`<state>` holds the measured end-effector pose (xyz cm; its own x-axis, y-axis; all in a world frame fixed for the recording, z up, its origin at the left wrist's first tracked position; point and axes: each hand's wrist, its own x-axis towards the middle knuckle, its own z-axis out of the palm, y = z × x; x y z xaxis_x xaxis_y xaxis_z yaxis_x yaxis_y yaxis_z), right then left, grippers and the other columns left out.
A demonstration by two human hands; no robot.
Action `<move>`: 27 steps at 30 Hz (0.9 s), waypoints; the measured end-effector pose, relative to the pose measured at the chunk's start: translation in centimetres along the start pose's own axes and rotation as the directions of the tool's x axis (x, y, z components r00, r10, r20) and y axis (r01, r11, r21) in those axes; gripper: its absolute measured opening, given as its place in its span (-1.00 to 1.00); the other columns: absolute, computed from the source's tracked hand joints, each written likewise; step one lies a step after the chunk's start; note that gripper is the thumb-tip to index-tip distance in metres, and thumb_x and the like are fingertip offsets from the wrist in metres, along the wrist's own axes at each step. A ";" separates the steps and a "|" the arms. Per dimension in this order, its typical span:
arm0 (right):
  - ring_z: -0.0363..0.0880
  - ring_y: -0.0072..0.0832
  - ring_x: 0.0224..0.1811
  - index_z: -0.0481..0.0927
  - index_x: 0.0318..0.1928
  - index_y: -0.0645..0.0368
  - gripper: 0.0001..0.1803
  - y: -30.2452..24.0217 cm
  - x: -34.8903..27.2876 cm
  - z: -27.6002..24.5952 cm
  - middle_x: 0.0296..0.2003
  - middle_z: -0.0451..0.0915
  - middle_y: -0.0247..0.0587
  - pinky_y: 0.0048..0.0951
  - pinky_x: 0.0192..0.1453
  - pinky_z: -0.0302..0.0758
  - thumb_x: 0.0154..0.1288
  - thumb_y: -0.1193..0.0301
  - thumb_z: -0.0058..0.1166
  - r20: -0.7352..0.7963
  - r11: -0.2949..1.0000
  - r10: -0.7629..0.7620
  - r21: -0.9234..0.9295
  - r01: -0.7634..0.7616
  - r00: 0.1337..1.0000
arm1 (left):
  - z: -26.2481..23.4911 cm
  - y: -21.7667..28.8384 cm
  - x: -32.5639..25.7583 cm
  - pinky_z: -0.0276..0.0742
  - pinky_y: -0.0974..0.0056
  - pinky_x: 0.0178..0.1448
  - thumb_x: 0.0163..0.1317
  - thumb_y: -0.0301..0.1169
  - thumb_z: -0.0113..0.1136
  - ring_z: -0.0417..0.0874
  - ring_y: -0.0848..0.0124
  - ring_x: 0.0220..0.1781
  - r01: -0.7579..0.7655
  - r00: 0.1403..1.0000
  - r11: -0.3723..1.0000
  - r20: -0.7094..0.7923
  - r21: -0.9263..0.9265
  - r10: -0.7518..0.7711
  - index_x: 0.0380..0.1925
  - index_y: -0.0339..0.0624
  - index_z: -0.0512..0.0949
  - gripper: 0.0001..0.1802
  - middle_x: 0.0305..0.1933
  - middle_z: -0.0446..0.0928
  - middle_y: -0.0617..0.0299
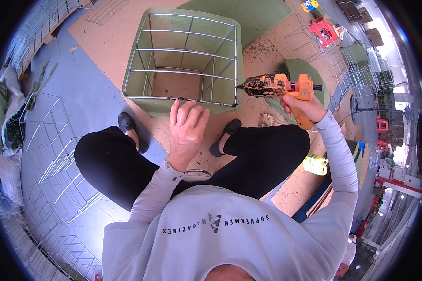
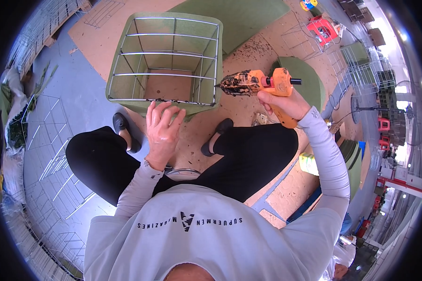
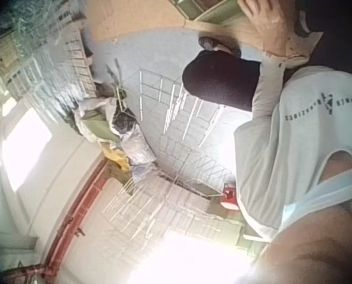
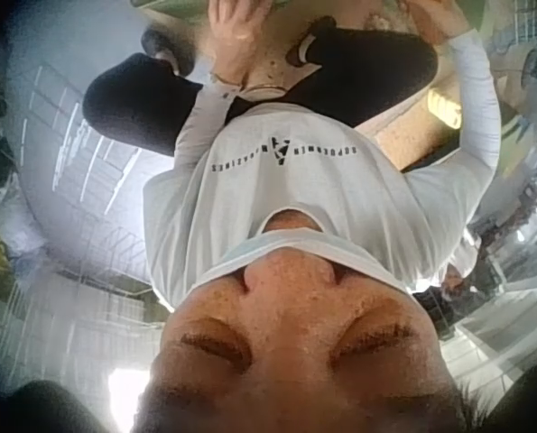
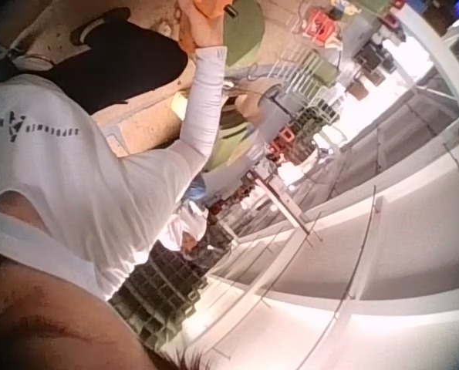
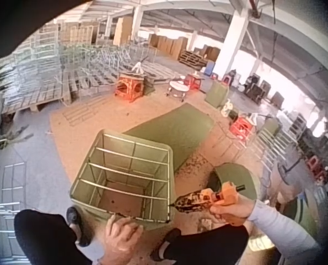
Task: The person assembles wire mesh cubes by gluing green fabric covers onto the wire mesh frames using a hot glue gun.
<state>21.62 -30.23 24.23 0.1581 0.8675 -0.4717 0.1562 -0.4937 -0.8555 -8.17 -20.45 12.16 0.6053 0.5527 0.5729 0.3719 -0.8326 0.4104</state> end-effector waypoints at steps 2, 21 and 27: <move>0.43 -0.62 -0.51 0.32 -0.05 0.18 -0.61 0.0 0.3 0.0 -0.44 0.45 -0.31 -0.55 -0.45 0.41 0.27 0.26 0.16 0.001 1.000 -0.006 0.001 0.006 1.000 | 0.0 0.0 0.0 0.29 -0.12 0.25 -0.18 -0.56 0.19 0.46 0.19 0.02 0.022 1.000 1.000 -0.015 0.007 -0.022 -0.26 -0.17 0.61 -0.65 -0.19 0.47 0.21; 0.43 -0.63 -0.49 0.39 -0.05 0.21 -0.58 -0.2 2.1 -0.6 -0.43 0.44 -0.32 -0.55 -0.48 0.40 0.24 0.22 0.20 -0.064 0.999 -0.025 0.020 0.027 0.998 | -0.1 0.0 0.1 0.30 -0.12 0.25 -0.20 -0.55 0.18 0.46 0.19 0.00 0.031 0.999 0.999 -0.026 -0.021 -0.032 -0.27 -0.19 0.62 -0.64 -0.20 0.48 0.20; 0.43 -0.63 -0.50 0.37 0.00 0.21 -0.54 -0.1 2.9 -0.9 -0.42 0.45 -0.30 -0.56 -0.50 0.40 0.24 0.20 0.19 -0.080 0.998 -0.042 0.036 0.045 0.996 | -0.3 0.1 0.2 0.29 -0.11 0.25 -0.20 -0.56 0.18 0.46 0.18 0.00 0.037 0.999 0.999 -0.018 -0.023 -0.037 -0.27 -0.18 0.62 -0.64 -0.19 0.48 0.19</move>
<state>22.95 -27.71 23.12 0.2289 0.8798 -0.4166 0.1280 -0.4515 -0.8831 -8.19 -20.40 12.54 0.5783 0.5838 0.5699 0.3777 -0.8107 0.4473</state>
